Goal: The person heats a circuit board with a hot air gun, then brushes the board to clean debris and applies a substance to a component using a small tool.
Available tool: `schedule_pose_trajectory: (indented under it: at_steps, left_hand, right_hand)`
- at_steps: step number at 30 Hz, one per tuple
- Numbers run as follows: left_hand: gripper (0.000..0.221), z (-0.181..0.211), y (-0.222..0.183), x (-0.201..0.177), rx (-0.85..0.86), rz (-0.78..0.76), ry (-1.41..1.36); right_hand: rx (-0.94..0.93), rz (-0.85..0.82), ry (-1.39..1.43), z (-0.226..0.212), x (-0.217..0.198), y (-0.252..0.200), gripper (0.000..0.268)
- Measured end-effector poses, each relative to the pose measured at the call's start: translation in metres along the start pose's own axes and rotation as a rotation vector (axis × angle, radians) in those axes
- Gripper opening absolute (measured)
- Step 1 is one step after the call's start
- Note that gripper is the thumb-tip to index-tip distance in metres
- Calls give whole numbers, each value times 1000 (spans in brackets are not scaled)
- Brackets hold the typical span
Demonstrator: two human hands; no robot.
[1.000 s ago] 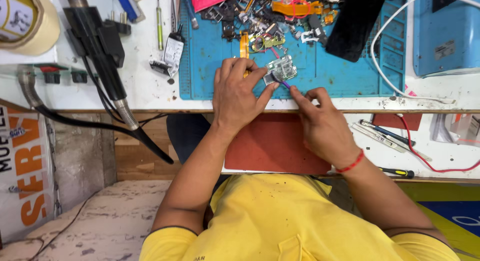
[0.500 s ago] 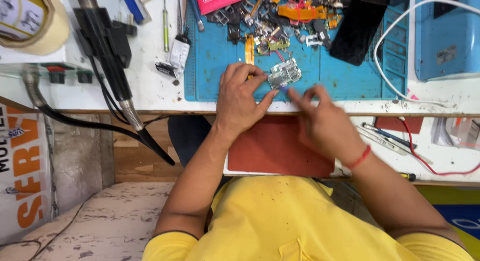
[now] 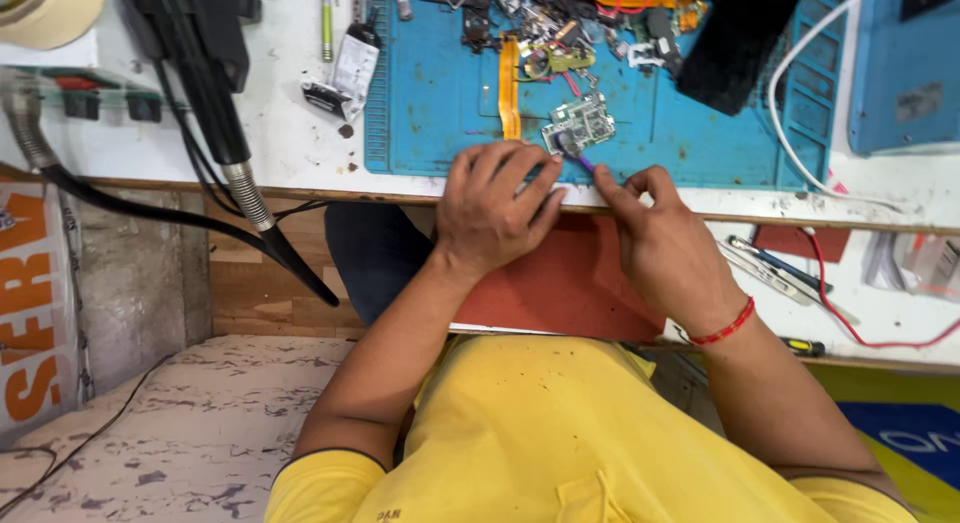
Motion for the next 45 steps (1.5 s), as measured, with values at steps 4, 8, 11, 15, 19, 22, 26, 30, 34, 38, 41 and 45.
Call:
schedule_pose_trajectory:
  at_steps: [4,8,11,15,19,22,26,30,34,38,41,45]
  left_hand:
    - [26,2,-8,7,-39,-23,29]
    - [24,-2,-4,4,-41,22,48]
    - [22,4,-10,13,-69,4,42]
    - [23,1,-7,5,-46,16,43]
    - [21,2,-8,7,-62,9,29]
    - [21,-1,-9,8,-43,10,28]
    - [19,-3,-7,3,-34,31,40]
    - [19,3,-12,9,-42,6,25]
    - [21,-1,-7,4,-42,35,27]
    - [20,2,-14,9,-29,21,25]
    - [20,-2,-8,4,-13,46,30]
    - [19,-3,-11,4,-17,36,31]
  right_hand:
    - [-168,95,-23,2,1,-1,61]
    - [-99,85,-46,-1,-1,-3,53]
    - [-91,66,-19,2,7,16,52]
    - [-88,42,-50,-4,2,2,60]
    - [-122,117,2,-5,-2,5,51]
    - [-98,74,-22,-2,8,12,54]
    - [-110,77,-13,1,-2,2,53]
    - [-107,51,-36,4,2,11,52]
    - [-46,0,-62,-4,-3,2,49]
    - [-83,22,-91,-2,-5,7,52]
    - [0,-55,-138,-10,-4,4,52]
    - [-112,24,-148,-17,-4,12,60]
Point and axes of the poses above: each hand's wrist, its own y-axis towards the middle knuckle, its own x-axis out of the palm, z = x × y, the point moved 6 cm from there along y, towards the middle knuckle, and after that the axes turned 13 degrees about -z, right-handed, at the moved point
